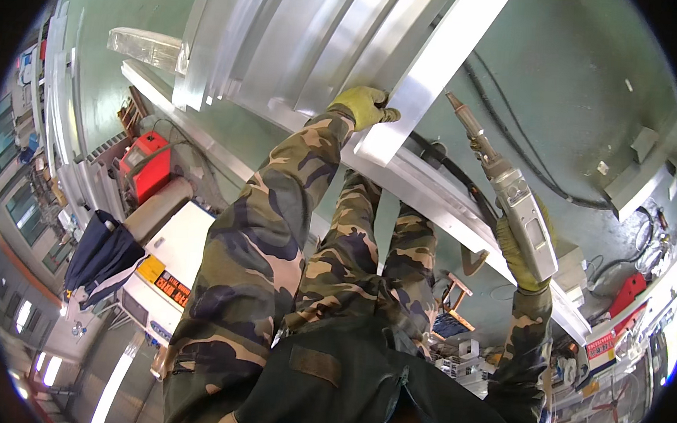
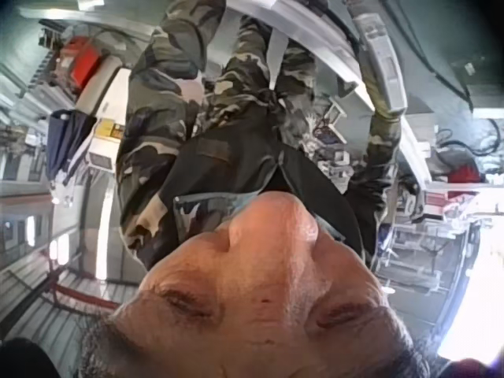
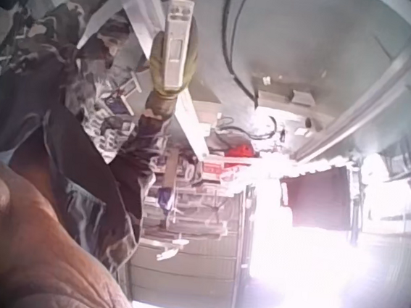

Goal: The person aligns multiple long aluminum profiles on a workbench and uses a handheld welding torch to tack-weld them together. They repeatedly reposition the profiles and apply short welds at several points along the frame.

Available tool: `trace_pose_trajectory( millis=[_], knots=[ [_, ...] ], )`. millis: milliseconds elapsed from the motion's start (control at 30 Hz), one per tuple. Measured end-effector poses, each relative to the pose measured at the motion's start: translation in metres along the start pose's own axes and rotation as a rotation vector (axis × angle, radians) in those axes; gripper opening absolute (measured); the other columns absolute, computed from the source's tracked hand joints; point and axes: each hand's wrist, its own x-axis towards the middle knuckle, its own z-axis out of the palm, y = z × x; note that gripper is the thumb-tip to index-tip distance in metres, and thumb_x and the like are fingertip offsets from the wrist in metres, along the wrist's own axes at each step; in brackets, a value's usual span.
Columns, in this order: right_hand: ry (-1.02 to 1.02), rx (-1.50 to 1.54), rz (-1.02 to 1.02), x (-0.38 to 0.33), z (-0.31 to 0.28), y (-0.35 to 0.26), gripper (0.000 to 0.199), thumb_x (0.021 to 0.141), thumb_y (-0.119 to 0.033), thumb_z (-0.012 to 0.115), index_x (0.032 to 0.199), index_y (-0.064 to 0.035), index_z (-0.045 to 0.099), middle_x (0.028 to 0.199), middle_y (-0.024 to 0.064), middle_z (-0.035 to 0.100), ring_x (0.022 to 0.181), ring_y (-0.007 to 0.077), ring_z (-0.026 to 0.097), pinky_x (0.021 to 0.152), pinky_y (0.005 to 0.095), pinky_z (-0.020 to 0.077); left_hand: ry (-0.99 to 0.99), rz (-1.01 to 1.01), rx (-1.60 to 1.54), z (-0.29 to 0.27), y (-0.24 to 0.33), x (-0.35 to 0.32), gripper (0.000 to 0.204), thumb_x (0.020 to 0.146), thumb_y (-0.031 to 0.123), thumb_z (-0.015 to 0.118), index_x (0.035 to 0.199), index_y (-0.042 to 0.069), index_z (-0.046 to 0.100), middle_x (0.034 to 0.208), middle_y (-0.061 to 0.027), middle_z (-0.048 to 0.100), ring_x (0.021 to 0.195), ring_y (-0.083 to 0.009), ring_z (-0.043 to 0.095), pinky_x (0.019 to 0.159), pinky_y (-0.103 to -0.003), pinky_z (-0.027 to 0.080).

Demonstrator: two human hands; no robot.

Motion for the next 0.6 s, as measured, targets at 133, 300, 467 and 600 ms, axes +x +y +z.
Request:
trace_pose_trajectory(
  millis=[133,300,467,600],
  knots=[
    [-0.055,0.025,0.024,0.017,0.014,0.018,0.027,0.102,-0.013,0.07,0.128,-0.0053,0.067,0.083,-0.0038,0.062,0.066,0.0063,0.055,0.059,0.024,0.0462,0.007,-0.007,0.065,-0.006,0.002,0.005,0.065,0.086,0.056,0.08,0.126,0.005,0.072,0.118,-0.0173,0.075,0.109,-0.0321,0.069,0.096,-0.04,0.053],
    [-0.109,0.044,0.032,0.038,0.02,0.026,0.028,0.102,-0.014,0.07,0.128,-0.005,0.067,0.083,-0.0033,0.062,0.067,0.0066,0.056,0.06,0.0242,0.0465,0.019,-0.051,0.129,-0.015,0.022,-0.002,0.057,0.088,0.051,0.079,0.12,0.005,0.072,0.113,-0.017,0.075,0.106,-0.0334,0.069,0.093,-0.041,0.054],
    [-0.131,0.049,0.036,0.043,0.027,0.027,0.028,0.102,-0.014,0.07,0.128,-0.0047,0.067,0.084,-0.0028,0.062,0.067,0.007,0.056,0.06,0.0244,0.0468,0.004,-0.019,0.33,-0.017,0.018,-0.019,0.076,0.085,0.063,0.075,0.128,0.001,0.064,0.118,-0.021,0.072,0.112,-0.0374,0.067,0.095,-0.046,0.052],
    [-0.147,0.063,0.044,0.046,0.03,0.029,0.029,0.101,-0.014,0.07,0.128,-0.0045,0.067,0.085,-0.0024,0.063,0.068,0.0073,0.057,0.061,0.0246,0.0471,-0.01,-0.074,0.329,-0.014,0.013,-0.018,0.082,0.083,0.066,0.075,0.129,0.0,0.062,0.12,-0.0226,0.07,0.114,-0.0393,0.066,0.097,-0.046,0.051]
  ],
)
